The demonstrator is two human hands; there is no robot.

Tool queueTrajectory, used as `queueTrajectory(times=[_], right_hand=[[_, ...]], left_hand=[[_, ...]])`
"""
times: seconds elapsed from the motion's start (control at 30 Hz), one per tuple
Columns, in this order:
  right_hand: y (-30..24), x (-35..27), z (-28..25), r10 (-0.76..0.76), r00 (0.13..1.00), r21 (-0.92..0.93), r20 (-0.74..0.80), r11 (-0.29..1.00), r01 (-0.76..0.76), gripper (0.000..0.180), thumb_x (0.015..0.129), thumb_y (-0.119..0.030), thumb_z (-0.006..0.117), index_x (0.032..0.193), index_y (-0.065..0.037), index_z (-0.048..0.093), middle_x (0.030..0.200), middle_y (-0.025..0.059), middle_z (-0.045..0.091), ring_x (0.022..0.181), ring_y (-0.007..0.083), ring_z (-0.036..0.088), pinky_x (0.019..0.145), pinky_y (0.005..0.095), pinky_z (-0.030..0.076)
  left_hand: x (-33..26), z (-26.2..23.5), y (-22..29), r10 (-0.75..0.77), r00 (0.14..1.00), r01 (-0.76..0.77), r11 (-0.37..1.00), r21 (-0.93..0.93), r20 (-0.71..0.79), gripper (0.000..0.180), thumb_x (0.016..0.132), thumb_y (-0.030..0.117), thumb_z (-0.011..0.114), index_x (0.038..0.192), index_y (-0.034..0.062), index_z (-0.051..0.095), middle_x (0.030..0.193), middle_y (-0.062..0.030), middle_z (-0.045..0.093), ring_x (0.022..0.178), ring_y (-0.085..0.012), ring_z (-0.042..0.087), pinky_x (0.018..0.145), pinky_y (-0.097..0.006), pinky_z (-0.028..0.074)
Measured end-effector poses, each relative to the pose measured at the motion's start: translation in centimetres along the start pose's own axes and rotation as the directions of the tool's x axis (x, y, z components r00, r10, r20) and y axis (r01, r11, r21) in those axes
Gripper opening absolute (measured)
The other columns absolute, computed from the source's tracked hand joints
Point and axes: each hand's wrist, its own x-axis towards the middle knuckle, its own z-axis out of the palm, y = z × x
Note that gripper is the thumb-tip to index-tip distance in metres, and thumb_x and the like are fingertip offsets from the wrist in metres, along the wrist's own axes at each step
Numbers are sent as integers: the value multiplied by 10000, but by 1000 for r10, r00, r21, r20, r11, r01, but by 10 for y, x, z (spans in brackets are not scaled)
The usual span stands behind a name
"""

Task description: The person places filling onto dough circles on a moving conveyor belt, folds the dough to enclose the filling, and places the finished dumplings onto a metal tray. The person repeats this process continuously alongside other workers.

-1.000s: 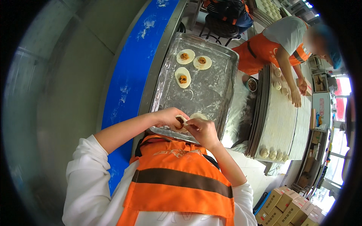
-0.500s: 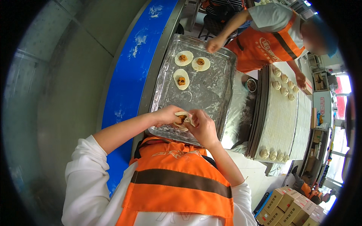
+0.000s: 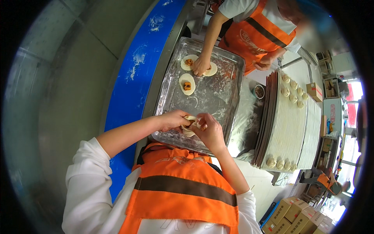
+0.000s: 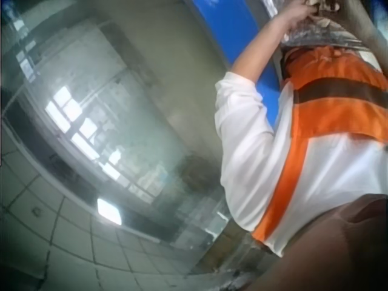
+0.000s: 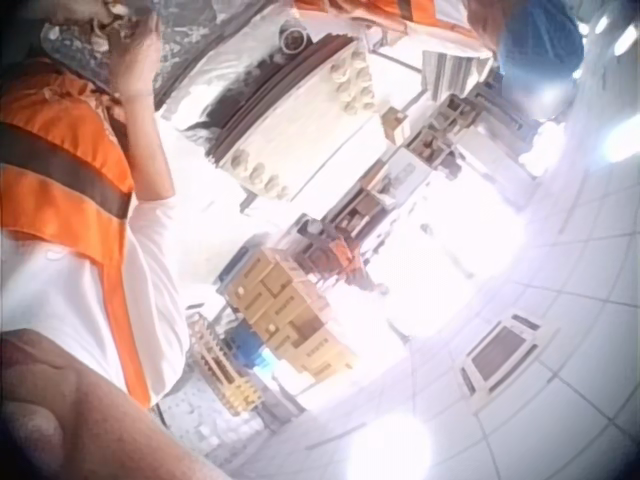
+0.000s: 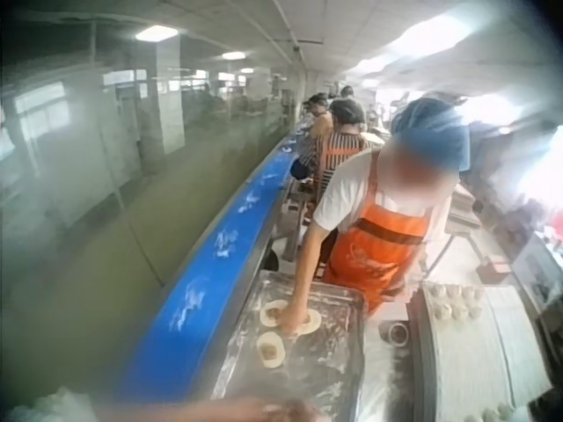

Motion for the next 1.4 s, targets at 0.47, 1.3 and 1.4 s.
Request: queueTrajectory(times=[0.47,1.3,1.4], right_hand=[[-7,12,-11,53,999,6,-8,999,-53,180,688,-132,679,818,-21,625,707,116,605,607,203,609,570,292,478],[-57,21,-8,-101,992,-145,-79,985,89,134,674,-86,658,768,-30,580,625,74,540,567,217,562,526,325,447],[-50,25,-13,-11,1000,-56,22,998,12,152,672,-88,658,793,-29,586,632,69,546,581,209,567,529,319,451]], left_hand=[[2,-7,15,102,991,-96,993,-73,88,424,870,298,386,1210,55,458,1077,-70,546,966,-155,524,845,-314,405],[21,21,-29,388,796,-605,491,-627,-464,610,881,536,313,924,-9,585,804,-75,611,756,-173,585,694,-294,464],[16,28,-17,228,778,-592,577,-562,-586,616,890,526,297,861,-9,602,789,-87,611,714,-167,588,680,-299,473]])
